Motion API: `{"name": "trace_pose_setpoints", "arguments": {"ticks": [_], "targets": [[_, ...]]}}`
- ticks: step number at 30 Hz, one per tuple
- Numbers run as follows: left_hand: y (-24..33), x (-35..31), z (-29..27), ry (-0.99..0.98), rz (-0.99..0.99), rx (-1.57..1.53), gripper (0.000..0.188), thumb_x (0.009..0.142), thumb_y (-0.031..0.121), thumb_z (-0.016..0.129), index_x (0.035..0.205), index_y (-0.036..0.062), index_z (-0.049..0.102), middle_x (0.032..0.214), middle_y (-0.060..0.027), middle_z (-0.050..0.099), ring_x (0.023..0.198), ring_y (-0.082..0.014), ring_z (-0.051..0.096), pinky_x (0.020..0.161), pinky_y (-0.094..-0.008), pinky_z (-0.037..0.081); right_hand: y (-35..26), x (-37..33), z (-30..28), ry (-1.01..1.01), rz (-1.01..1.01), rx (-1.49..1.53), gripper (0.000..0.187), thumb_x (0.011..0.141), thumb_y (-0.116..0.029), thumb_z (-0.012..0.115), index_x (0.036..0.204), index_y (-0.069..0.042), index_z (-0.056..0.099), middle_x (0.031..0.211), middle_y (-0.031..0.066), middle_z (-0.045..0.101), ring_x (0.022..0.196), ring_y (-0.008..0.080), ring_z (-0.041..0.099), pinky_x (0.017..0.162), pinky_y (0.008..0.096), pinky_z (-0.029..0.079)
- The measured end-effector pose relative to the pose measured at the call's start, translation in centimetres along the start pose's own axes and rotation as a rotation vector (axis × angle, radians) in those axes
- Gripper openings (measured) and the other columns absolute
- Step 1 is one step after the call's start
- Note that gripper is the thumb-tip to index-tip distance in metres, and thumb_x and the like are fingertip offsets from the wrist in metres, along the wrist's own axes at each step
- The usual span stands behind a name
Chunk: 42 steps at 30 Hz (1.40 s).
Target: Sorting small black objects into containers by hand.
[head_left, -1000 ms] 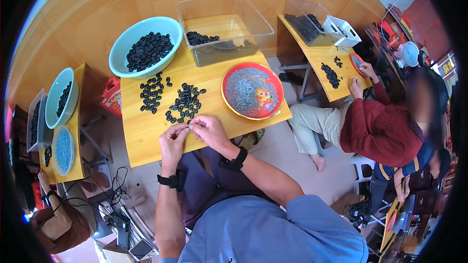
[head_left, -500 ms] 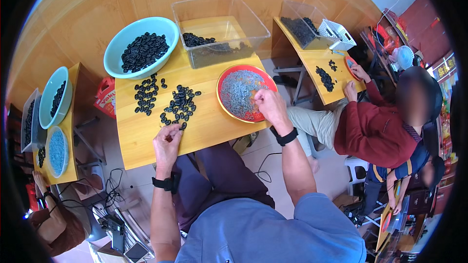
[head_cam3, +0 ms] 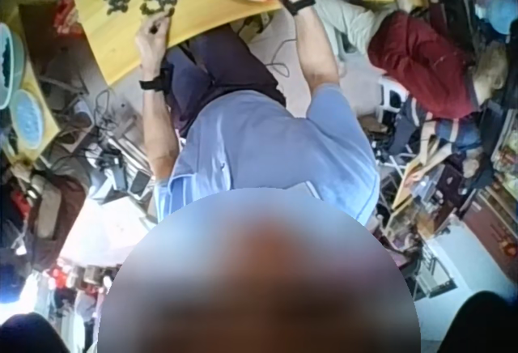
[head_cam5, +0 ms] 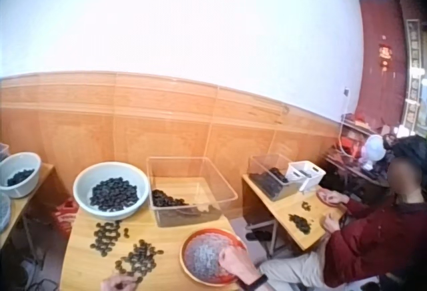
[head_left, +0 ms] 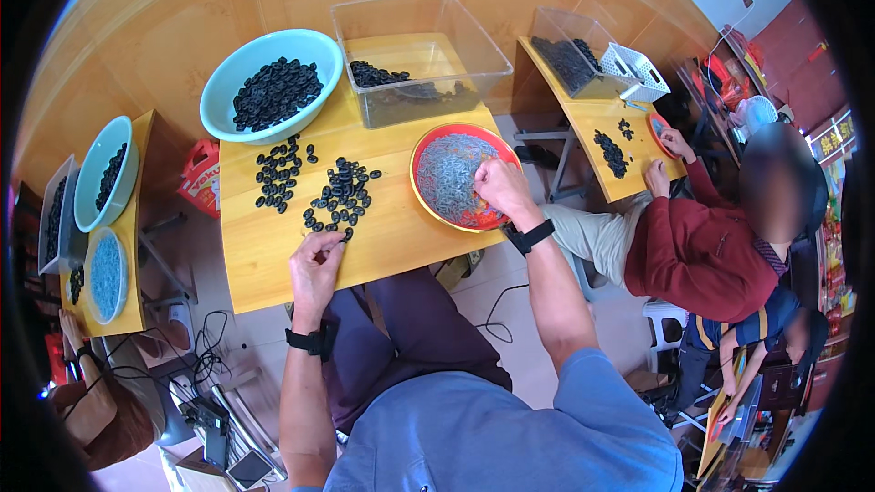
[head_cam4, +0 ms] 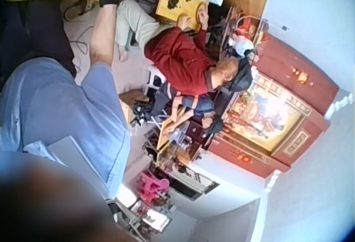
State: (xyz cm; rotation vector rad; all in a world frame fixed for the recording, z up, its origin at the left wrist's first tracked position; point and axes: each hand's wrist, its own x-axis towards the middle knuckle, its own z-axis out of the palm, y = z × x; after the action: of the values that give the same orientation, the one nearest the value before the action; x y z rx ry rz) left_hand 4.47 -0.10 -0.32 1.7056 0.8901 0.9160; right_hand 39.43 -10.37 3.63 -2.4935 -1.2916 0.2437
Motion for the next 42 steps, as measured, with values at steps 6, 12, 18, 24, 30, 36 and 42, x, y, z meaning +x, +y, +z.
{"name": "trace_pose_setpoints", "arguments": {"ticks": [6,12,18,24,30,36,42], "targets": [[-0.1,0.1,-0.1,0.004,0.024,-0.002,0.013,0.086,-0.002,0.069,0.099,-0.0003,0.072,0.084,-0.0036,0.065,0.068,-0.0087,0.054,0.063,-0.0236,0.045,1.2,-0.8,0.4,-0.049,0.001,0.26,0.007,0.078,-0.009,0.068,0.08,-0.006,0.073,0.077,0.0133,0.071,0.075,0.029,0.07,0.071,0.0391,0.054],[-0.1,0.1,0.0,0.012,0.031,0.0,0.014,0.086,-0.003,0.069,0.099,0.0001,0.072,0.084,-0.0036,0.064,0.067,-0.0089,0.054,0.063,-0.0236,0.045,1.4,-1.4,-0.8,0.074,0.01,0.299,0.008,0.079,-0.01,0.066,0.082,-0.007,0.074,0.084,0.0179,0.072,0.081,0.0352,0.07,0.071,0.0424,0.055],[-0.3,0.1,0.0,0.013,0.029,-0.007,0.013,0.085,-0.002,0.07,0.098,0.0002,0.072,0.085,-0.004,0.065,0.067,-0.0088,0.054,0.063,-0.0234,0.045,0.0,-1.5,-1.4,0.021,0.04,0.075,0.008,0.079,-0.015,0.071,0.082,-0.009,0.074,0.081,0.0141,0.072,0.08,0.0315,0.071,0.072,0.0424,0.055],[-0.2,0.2,0.3,0.021,0.02,-0.003,0.013,0.085,-0.002,0.071,0.098,0.0003,0.072,0.084,-0.0036,0.065,0.065,-0.0089,0.053,0.062,-0.0238,0.045,0.4,-1.3,-0.3,-0.04,0.029,-0.009,0.007,0.077,-0.015,0.072,0.082,-0.011,0.073,0.078,0.0104,0.073,0.079,0.0284,0.072,0.071,0.0411,0.055],[-1.2,0.1,0.3,0.065,-0.116,-0.186,0.017,0.087,-0.001,0.071,0.104,-0.0019,0.071,0.09,-0.0056,0.071,0.076,-0.0072,0.061,0.07,-0.0222,0.05,-0.5,-2.2,-1.0,0.064,-0.017,0.005,0.004,0.077,-0.012,0.069,0.079,-0.008,0.068,0.079,0.0145,0.071,0.078,0.0332,0.071,0.069,0.0433,0.055],[-1.3,0.2,-0.4,0.03,-0.133,-0.221,0.017,0.087,0.0,0.073,0.104,-0.0025,0.072,0.09,-0.003,0.069,0.076,-0.0052,0.06,0.071,-0.0208,0.049,-4.6,-5.6,-2.6,0.1,-0.123,0.581,0.004,0.084,-0.004,0.068,0.085,-0.002,0.066,0.07,0.0098,0.069,0.065,0.0188,0.069,0.059,0.0292,0.052],[-0.8,0.2,-0.4,0.016,-0.149,-0.202,0.019,0.086,0.001,0.074,0.105,-0.0018,0.072,0.089,-0.0026,0.069,0.074,-0.0048,0.059,0.069,-0.0209,0.049,-12.3,-8.1,3.0,-0.065,-0.371,0.82,0.009,0.089,-0.002,0.065,0.095,0.001,0.071,0.08,0.0078,0.073,0.075,0.0153,0.073,0.065,0.0269,0.056]]}}
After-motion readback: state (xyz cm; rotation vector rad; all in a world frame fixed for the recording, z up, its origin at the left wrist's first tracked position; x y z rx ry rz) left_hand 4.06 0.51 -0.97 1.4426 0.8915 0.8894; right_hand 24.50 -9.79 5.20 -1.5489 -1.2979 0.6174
